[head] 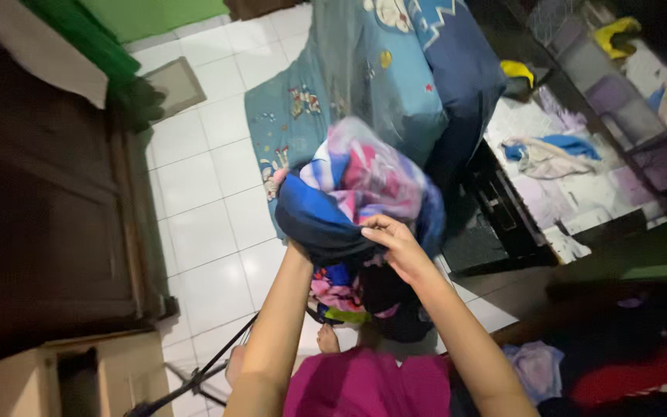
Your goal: The person folds a red and white patterned blanket on a bed, then picks up and folds a dark patterned blanket, and finally begins folding a colorful child-sized blanket.
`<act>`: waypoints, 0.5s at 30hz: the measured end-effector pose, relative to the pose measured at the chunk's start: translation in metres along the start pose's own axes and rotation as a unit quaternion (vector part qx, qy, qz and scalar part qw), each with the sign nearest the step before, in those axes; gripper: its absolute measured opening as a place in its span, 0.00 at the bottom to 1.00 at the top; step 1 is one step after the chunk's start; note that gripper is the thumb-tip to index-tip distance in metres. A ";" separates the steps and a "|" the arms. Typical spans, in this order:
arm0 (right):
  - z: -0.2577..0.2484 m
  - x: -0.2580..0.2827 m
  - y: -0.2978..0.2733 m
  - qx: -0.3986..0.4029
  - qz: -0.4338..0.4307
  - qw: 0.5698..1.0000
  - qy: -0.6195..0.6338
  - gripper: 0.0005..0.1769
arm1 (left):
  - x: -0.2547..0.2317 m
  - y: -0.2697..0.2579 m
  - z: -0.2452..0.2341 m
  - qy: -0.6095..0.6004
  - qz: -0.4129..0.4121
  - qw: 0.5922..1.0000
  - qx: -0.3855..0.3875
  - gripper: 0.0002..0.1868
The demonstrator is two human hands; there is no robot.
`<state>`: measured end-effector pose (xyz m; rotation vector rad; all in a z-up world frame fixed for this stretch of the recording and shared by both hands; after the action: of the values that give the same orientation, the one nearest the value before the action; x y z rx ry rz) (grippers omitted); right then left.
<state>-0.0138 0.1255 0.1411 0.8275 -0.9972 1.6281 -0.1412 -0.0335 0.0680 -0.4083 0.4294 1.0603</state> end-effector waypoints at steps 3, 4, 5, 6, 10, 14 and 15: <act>-0.035 -0.006 0.014 -0.078 -0.038 0.978 -0.189 0.27 | -0.046 -0.043 0.063 0.001 0.001 1.000 0.031 0.22; -0.053 0.000 0.015 -0.135 -0.075 0.954 -0.256 0.36 | -0.057 -0.056 0.080 0.002 0.003 0.999 0.040 0.22; -0.068 0.005 0.014 -0.190 -0.112 0.922 -0.319 0.44 | -0.068 -0.069 0.094 0.006 0.007 0.999 0.044 0.22; -0.073 0.005 0.016 -0.198 -0.138 0.887 -0.393 0.53 | -0.077 -0.081 0.107 0.010 0.013 0.999 0.049 0.23; -0.049 -0.003 0.048 -0.196 -0.207 0.707 -0.648 0.71 | -0.125 -0.109 0.153 0.026 0.061 0.996 0.065 0.23; 0.002 0.016 0.087 -0.128 -0.241 0.779 -0.564 0.66 | -0.180 -0.122 0.197 0.038 0.124 0.988 0.087 0.23; 0.020 0.030 0.091 -0.115 -0.256 0.804 -0.524 0.65 | -0.196 -0.128 0.207 0.045 0.142 0.985 0.091 0.23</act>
<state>-0.1087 0.1063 0.1569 1.7115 -1.4835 0.4704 -0.0807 -0.1267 0.3602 -0.2365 0.6730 1.2697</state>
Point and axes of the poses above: each hand's wrist, its own y-axis towards the middle knuckle, its own z-axis out of the palm, x = y × z, the point moved 9 cm from there along y, towards the middle knuckle, and after that the axes turned 8 degrees about x, right-handed, at the moved point
